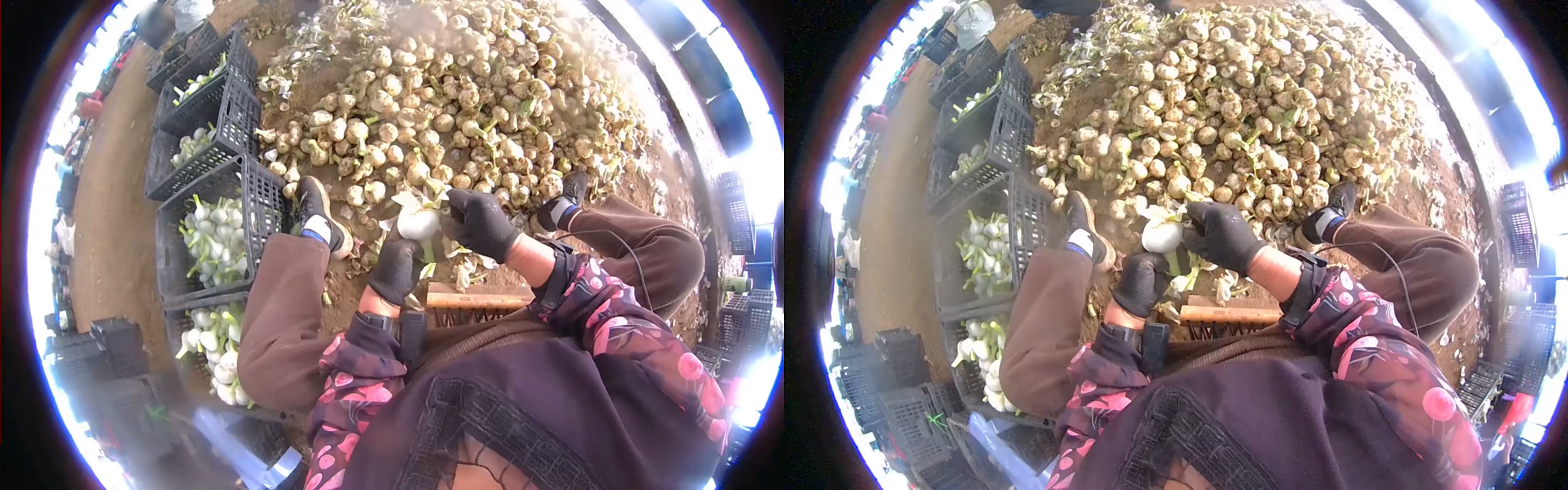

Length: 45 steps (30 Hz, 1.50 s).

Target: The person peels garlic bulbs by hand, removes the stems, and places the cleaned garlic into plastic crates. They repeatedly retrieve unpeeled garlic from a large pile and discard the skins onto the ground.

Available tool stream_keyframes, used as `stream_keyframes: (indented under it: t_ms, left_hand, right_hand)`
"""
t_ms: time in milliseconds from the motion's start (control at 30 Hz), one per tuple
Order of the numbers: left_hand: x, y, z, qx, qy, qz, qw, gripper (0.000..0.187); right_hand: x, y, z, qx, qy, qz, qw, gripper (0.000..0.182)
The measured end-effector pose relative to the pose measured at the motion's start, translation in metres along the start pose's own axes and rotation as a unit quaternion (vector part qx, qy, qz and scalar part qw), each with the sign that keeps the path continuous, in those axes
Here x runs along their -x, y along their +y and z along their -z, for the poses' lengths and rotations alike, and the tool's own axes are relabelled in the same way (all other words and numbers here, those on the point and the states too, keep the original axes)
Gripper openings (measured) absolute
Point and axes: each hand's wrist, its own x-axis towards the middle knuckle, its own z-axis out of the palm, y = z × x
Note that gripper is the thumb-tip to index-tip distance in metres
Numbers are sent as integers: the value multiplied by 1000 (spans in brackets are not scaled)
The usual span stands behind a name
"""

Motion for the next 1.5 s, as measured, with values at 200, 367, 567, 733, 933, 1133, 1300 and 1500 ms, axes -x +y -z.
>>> stream_keyframes:
  t_ms: [200,367,567,733,933,1133,1300,1500]
  left_hand:
    - [1,-15,19,-81,-121,-81,986,57]
    - [7,12,-2,289,-151,91,941,46]
    - [13,-8,7,291,-196,122,928,57]
    - [11,8,-1,292,-164,156,929,52]
    - [15,18,-18,196,-203,158,946,49]
    - [19,8,-33,-42,-24,89,995,40]
    - [26,13,-31,-48,-67,-28,996,44]
    - [24,5,-30,-61,28,-49,997,36]
  right_hand:
    - [-16,-5,16,-3,15,67,998,10]
    - [-29,-3,9,4,94,110,989,14]
    - [-41,83,5,-161,-124,-212,956,58]
    - [1,45,13,-369,-299,-145,868,68]
    - [26,16,-18,-375,-61,-39,924,45]
    - [17,7,6,81,7,94,992,23]
    - [14,82,-21,179,-41,-102,978,23]
    - [10,71,20,174,-135,-255,942,46]
